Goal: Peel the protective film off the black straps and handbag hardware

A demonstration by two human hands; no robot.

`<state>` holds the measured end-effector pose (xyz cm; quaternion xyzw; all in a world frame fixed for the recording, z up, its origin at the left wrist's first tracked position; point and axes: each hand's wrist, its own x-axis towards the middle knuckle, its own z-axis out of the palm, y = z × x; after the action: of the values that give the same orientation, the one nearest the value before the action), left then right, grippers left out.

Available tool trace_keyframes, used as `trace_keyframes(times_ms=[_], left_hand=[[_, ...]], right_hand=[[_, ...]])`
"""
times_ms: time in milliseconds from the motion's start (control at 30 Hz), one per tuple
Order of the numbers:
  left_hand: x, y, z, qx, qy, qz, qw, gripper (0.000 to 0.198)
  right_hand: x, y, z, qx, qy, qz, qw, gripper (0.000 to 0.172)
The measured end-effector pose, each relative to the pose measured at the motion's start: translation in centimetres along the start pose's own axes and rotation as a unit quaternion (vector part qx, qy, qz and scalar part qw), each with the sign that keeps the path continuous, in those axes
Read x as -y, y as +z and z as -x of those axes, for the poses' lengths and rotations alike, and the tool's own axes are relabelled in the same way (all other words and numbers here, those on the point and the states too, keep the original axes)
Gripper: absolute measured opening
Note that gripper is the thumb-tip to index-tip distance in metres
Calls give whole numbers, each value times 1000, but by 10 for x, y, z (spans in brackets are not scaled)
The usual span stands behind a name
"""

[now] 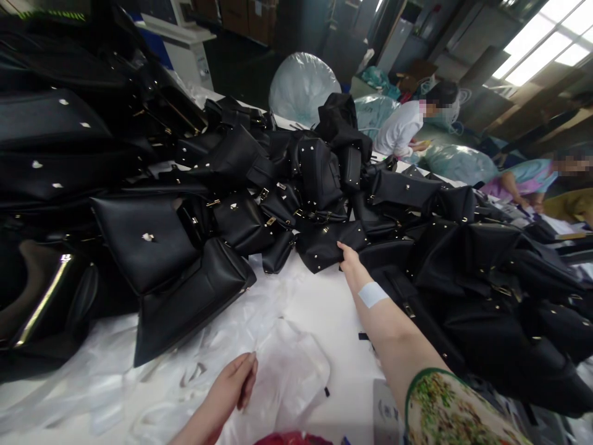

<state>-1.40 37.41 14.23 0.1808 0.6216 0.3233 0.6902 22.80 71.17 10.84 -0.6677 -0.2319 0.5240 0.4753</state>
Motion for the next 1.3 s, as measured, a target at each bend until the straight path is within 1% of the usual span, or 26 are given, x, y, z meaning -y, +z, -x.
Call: trace_keyframes(times_ms=[67, 100, 133, 167, 200, 233, 267, 300, 333, 367, 400, 467, 500, 567, 667, 700, 767, 833, 900, 1033, 1067, 1100, 1133, 1200, 1233, 1300], left_hand=[[0, 0, 3, 4, 12, -6, 1000, 59], [0, 1, 5, 8, 15, -8, 1000, 59], [-1, 2, 8, 13, 19, -10, 1000, 59], [-1, 4, 12, 19, 24, -11, 999, 59], [-3, 6, 16, 23, 31, -11, 999, 58], [-4, 8, 21, 27, 38, -11, 999, 57], [-6, 10, 27, 29, 47, -10, 998, 55], [-8, 12, 33, 32, 57, -9, 998, 54], [-9, 14, 40, 34, 66, -8, 997, 52], [-11, 16, 46, 36, 75, -8, 996, 51], [-13, 17, 53, 38, 85, -6, 996, 49], [-15, 17, 65, 36, 110, 0, 993, 47], [-17, 16, 71, 33, 121, 4, 992, 46], [-20, 13, 82, 23, 145, 14, 989, 45], [-28, 7, 98, 6, 178, 20, 984, 43], [-31, 6, 102, 2, 190, 20, 982, 43], [-37, 4, 110, -5, 212, 17, 977, 45], [-43, 3, 114, -12, 228, 13, 974, 47], [-48, 1, 116, -21, 235, 9, 972, 52], [-53, -6, 118, -53, 229, 2, 972, 62], [-54, -7, 119, -51, 221, -3, 974, 63], [-56, -8, 122, -37, 211, -11, 977, 65], [-57, -8, 126, -10, 203, -23, 979, 67], [-59, -5, 137, 66, 206, -51, 975, 69], [-61, -1, 144, 103, 219, -65, 968, 68], [-63, 7, 158, 142, 263, -92, 950, 63]], right_hand=[[16, -17, 28, -18, -63, 21, 998, 38], [23, -28, 47, -18, -111, 56, 992, 41], [30, -40, 68, -12, -172, 108, 979, 41], [36, -54, 92, 0, -242, 179, 954, 38], [40, -67, 118, 14, -314, 260, 913, 32], [42, -81, 143, 28, -377, 334, 864, 25], [43, -94, 168, 41, -424, 390, 817, 20], [43, -106, 192, 48, -453, 422, 784, 18], [42, -117, 213, 54, -469, 438, 765, 17], [40, -127, 232, 59, -475, 444, 758, 18], [38, -137, 248, 64, -471, 443, 760, 19], [33, -154, 273, 83, -440, 429, 785, 22], [30, -162, 283, 96, -417, 414, 804, 22], [25, -177, 298, 115, -364, 361, 851, 24], [19, -193, 315, 127, -279, 230, 924, 38], [18, -196, 320, 130, -253, 186, 941, 41], [18, -203, 327, 137, -216, 115, 960, 44], [21, -207, 332, 151, -201, 71, 965, 46], [26, -212, 336, 170, -198, 40, 965, 47], [33, -220, 345, 199, -199, 0, 960, 50], [33, -221, 348, 202, -198, -7, 959, 50], [34, -223, 350, 203, -196, -13, 959, 51], [34, -224, 351, 203, -193, -18, 960, 52], [33, -225, 352, 201, -184, -29, 962, 55], [32, -225, 352, 200, -177, -33, 963, 57], [29, -225, 350, 196, -159, -43, 967, 60]])
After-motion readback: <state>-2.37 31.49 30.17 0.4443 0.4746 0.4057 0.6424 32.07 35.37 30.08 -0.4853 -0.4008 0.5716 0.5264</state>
